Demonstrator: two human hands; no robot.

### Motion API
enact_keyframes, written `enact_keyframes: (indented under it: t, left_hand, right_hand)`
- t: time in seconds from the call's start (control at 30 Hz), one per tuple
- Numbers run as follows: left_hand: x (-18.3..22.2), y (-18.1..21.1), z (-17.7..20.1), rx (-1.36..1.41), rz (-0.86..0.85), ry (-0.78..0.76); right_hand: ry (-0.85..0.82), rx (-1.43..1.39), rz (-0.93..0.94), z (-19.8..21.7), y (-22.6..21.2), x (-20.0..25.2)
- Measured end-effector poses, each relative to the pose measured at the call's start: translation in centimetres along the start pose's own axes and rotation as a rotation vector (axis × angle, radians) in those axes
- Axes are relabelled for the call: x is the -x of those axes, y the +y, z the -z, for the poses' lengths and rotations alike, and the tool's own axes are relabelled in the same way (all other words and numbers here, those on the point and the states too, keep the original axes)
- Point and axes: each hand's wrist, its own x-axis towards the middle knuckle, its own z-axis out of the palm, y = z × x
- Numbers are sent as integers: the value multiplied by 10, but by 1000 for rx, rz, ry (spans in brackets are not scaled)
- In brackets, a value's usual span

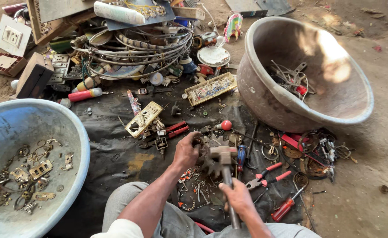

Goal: The person uses a hammer, pliers, and a screwdriver to disassemble various metal components and electrical switch parts on a black tarp, striking a gear-like object and pulling out small pieces.

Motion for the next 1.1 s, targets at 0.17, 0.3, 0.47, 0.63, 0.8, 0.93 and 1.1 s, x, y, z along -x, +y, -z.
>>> enact_keyframes:
  t: [0.17, 0.3, 0.47, 0.63, 0.8, 0.93, 1.1]
  left_hand:
    - [19, 31, 14, 23, 27, -96]
    - [37, 53, 18, 75, -163, -290]
    - [40, 58, 17, 61, -367, -372]
    - [13, 23, 13, 96, -26, -211]
    - [-16, -13, 11, 736, 427, -40]
    - [-13, -18, 19, 834, 561, -24]
    - [-7, -4, 17, 599, 518, -21]
  right_hand:
    - [446, 513, 705, -1, -26, 13]
    - [95, 114, 888, 11, -64, 10]
    - [2, -27, 618, 3, -67, -7]
    - [-17, -559, 622, 17, -65, -16]
    - [-426, -1221, 246, 27, -77, -11]
    - [-315, -1049, 327, 23, -66, -20]
    - [311, -515, 372, 58, -40, -84]
